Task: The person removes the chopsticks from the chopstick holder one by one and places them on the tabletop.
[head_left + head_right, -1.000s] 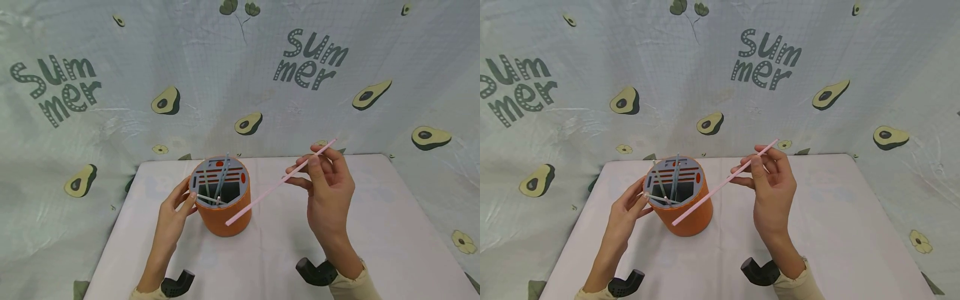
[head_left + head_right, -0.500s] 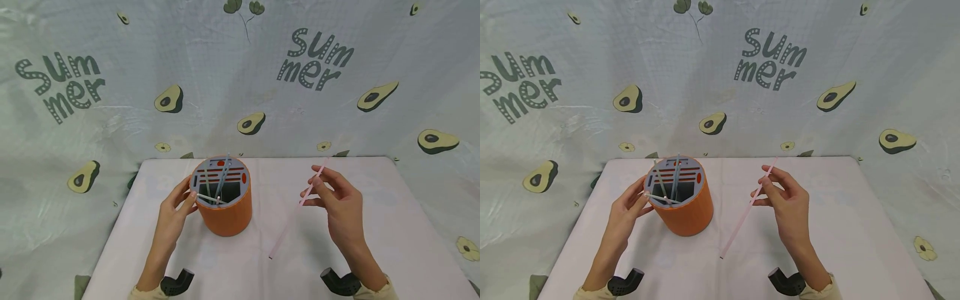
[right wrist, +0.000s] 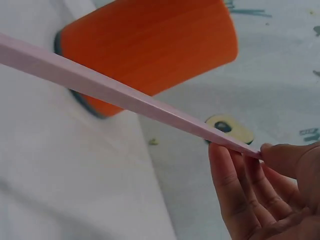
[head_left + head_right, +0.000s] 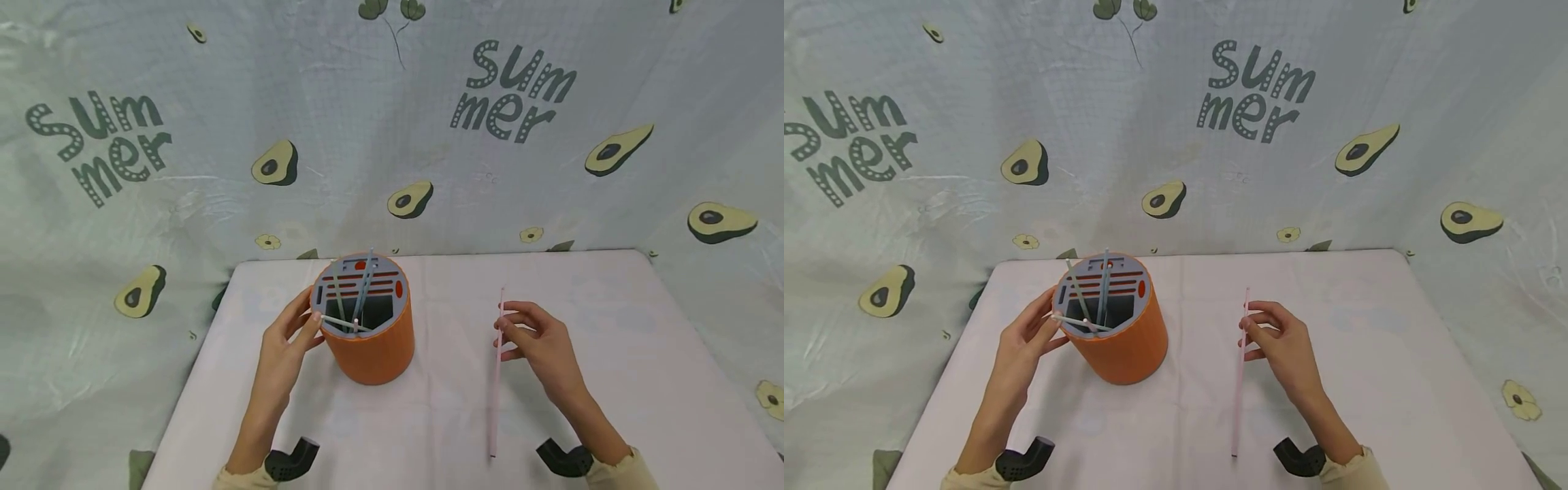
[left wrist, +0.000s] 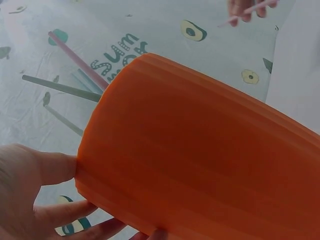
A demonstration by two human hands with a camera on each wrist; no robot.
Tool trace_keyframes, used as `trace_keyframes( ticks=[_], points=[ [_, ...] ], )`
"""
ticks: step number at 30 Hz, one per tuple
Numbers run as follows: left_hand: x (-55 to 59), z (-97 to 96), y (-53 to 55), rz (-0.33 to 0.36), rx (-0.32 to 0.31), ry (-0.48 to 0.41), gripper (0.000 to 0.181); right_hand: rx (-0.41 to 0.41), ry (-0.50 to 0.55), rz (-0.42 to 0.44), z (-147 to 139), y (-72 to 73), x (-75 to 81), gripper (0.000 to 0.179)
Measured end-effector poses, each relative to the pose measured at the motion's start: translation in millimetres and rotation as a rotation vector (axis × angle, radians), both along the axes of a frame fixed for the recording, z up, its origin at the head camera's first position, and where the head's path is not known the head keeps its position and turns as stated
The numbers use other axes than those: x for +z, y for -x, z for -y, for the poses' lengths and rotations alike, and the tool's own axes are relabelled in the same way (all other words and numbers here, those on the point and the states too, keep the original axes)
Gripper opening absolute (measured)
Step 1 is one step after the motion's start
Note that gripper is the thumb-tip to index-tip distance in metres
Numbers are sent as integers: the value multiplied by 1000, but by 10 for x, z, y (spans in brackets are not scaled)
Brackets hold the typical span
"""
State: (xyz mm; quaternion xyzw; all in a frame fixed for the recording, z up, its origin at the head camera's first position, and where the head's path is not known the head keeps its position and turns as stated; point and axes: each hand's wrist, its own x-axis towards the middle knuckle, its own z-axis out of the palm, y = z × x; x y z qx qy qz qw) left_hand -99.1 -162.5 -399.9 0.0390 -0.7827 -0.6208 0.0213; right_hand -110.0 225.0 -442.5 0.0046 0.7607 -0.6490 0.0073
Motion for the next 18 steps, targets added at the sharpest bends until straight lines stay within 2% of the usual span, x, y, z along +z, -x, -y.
trace_keyframes(
  ticks=[7,18],
  points=[
    [4,-13,10,1,7,-1,54,26,-55,141,-83,44,-286,44],
    [-4,11,-1,6,0,-1,53,89,-181,274,-34,117,-550,48]
  ],
)
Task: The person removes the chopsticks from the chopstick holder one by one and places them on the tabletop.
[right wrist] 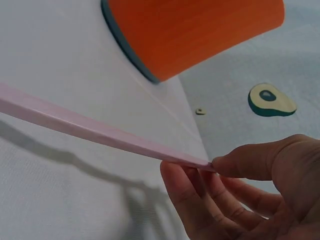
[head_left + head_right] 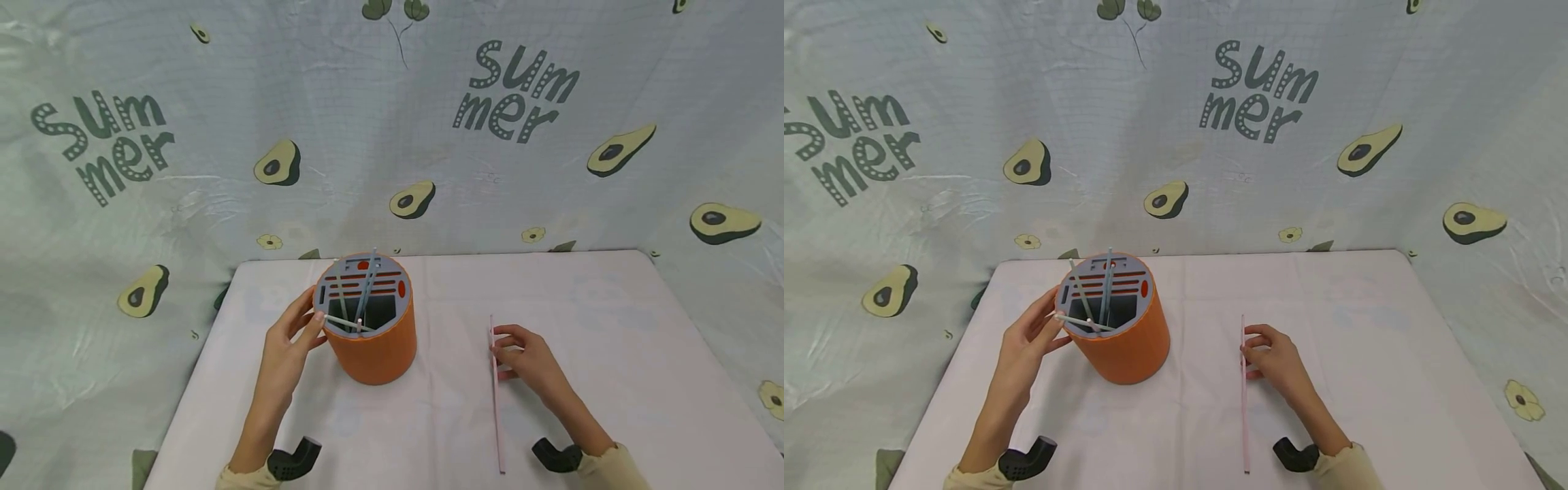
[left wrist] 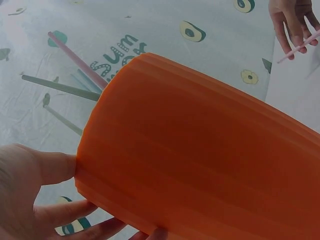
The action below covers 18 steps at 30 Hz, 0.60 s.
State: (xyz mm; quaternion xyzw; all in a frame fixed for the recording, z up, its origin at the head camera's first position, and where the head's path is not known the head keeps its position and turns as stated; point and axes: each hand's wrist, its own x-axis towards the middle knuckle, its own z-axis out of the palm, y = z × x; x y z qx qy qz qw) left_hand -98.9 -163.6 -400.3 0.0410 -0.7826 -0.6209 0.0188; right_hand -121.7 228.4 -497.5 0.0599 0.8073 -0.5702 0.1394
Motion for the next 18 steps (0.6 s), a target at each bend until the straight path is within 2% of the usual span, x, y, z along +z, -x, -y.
trace_keyframes(
  ticks=[4,10,18],
  points=[
    [-3,3,-2,-3,-3,-4,53,7,-59,-3,27,14,-76,45],
    [-12,-2,4,-6,2,-1,52,6,-215,-47,85,3,-116,43],
    [-6,2,6,-1,10,5,52,-3,-333,-91,162,19,-164,39]
  ],
)
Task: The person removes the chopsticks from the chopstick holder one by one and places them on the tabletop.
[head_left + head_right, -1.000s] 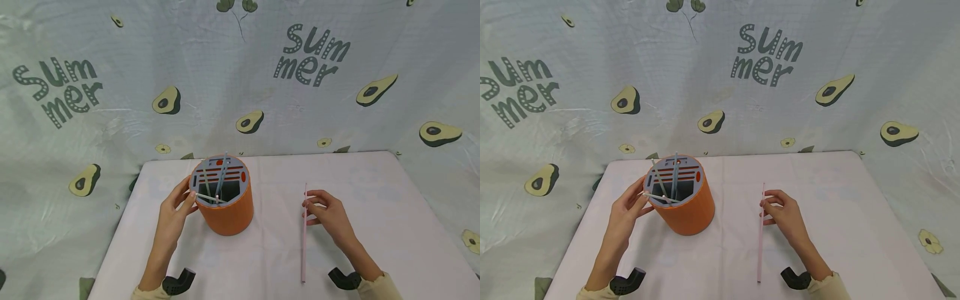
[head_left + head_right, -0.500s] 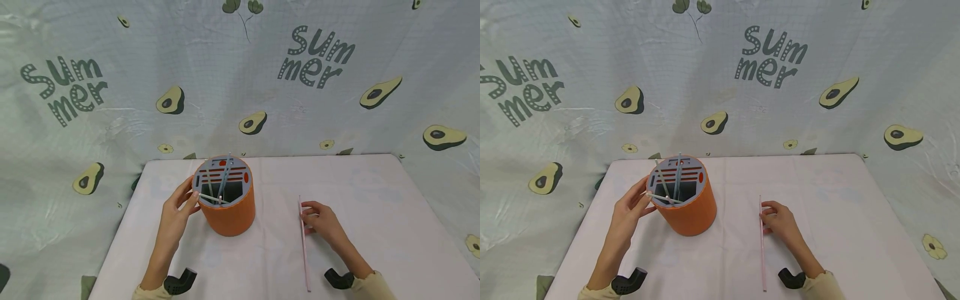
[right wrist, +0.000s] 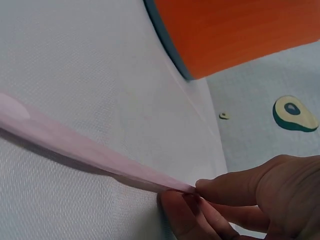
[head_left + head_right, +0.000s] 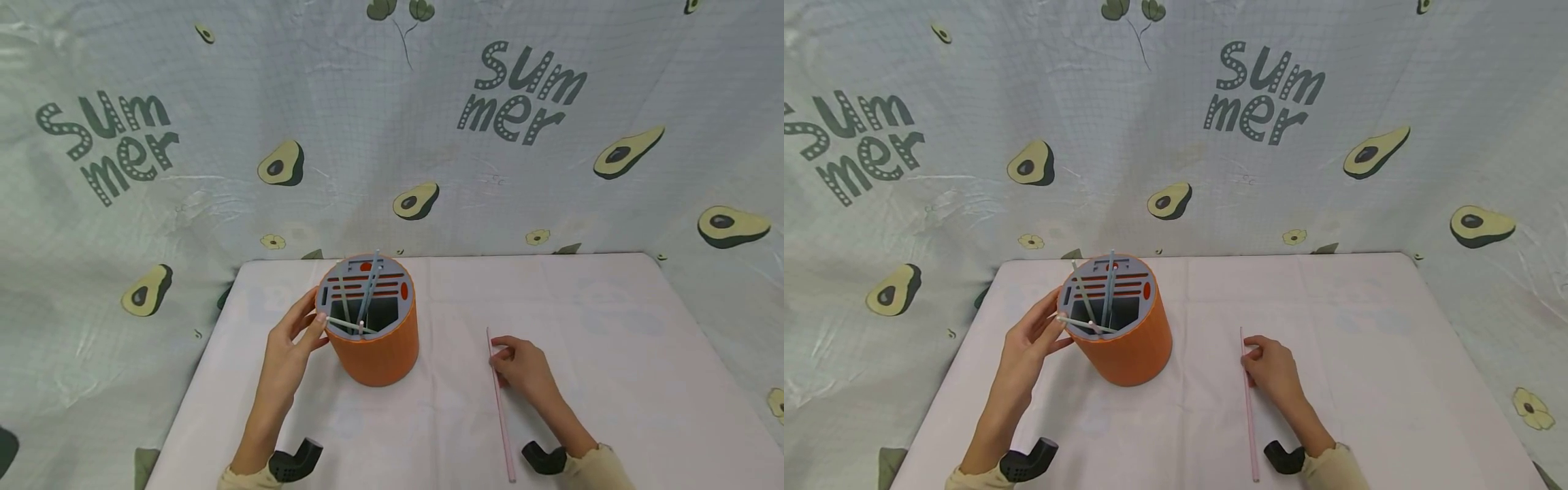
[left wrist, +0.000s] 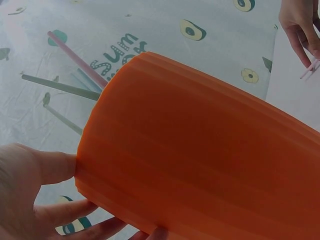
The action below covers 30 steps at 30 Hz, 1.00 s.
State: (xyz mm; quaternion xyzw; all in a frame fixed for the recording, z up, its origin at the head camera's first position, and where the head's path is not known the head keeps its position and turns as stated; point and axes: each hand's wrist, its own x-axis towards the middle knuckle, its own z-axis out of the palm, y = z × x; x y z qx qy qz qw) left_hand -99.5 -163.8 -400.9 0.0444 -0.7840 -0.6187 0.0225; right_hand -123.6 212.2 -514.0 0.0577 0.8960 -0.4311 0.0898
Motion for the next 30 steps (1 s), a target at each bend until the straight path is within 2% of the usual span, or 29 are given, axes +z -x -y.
trace_keyframes(
  ticks=[7,19,25,30],
  points=[
    [3,-3,-1,-2,1,3,52,-1,-87,-46,49,-13,-13,36],
    [-3,-7,-2,-12,-1,-1,52,-19,-78,-61,37,-44,32,32],
    [-4,-2,-4,-11,1,2,52,-40,14,-119,73,-30,128,29],
    [-10,-2,2,-13,0,-2,52,-19,92,-247,141,-17,211,28]
  ],
)
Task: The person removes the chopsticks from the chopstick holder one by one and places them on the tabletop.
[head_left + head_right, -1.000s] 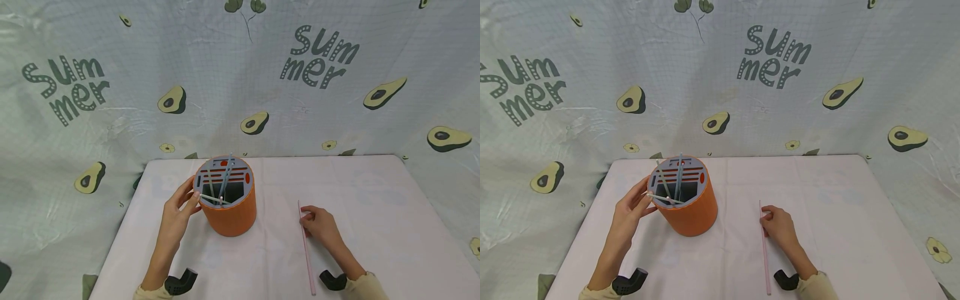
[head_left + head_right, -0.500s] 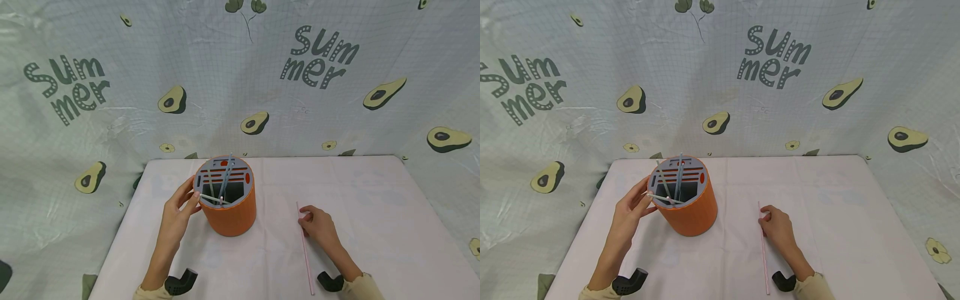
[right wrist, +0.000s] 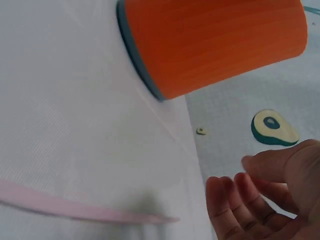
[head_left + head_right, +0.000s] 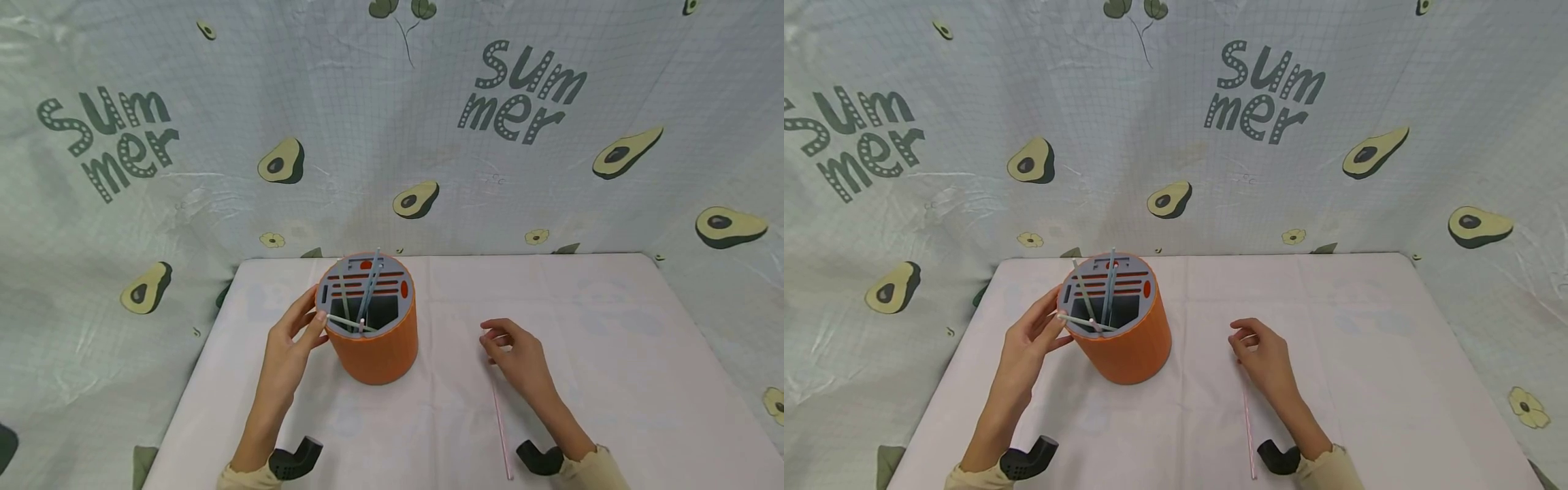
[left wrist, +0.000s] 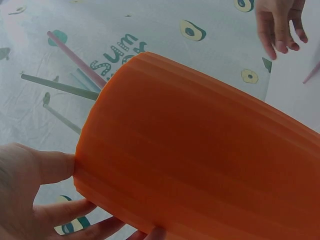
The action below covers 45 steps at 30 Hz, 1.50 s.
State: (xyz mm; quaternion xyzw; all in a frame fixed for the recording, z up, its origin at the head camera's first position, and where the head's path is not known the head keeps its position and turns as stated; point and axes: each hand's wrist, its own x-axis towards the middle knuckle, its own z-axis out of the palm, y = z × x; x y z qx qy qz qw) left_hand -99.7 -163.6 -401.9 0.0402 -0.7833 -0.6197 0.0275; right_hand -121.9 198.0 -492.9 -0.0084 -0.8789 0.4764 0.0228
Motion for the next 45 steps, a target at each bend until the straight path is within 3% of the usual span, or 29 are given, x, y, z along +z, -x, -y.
trace_keyframes(
  ticks=[9,17,27,35,45],
  points=[
    [-13,-2,8,-6,-4,-10,52,213,183,-246,161,-8,186,31],
    [-9,0,5,0,1,0,52,398,282,-369,372,14,359,35],
    [-17,-2,6,-4,4,-2,52,395,255,-421,676,122,628,33],
    [-26,-8,14,-12,6,-11,51,422,266,-520,909,262,816,30],
    [-28,-11,8,-6,15,-4,52,445,210,-575,1140,435,910,27]
  ],
)
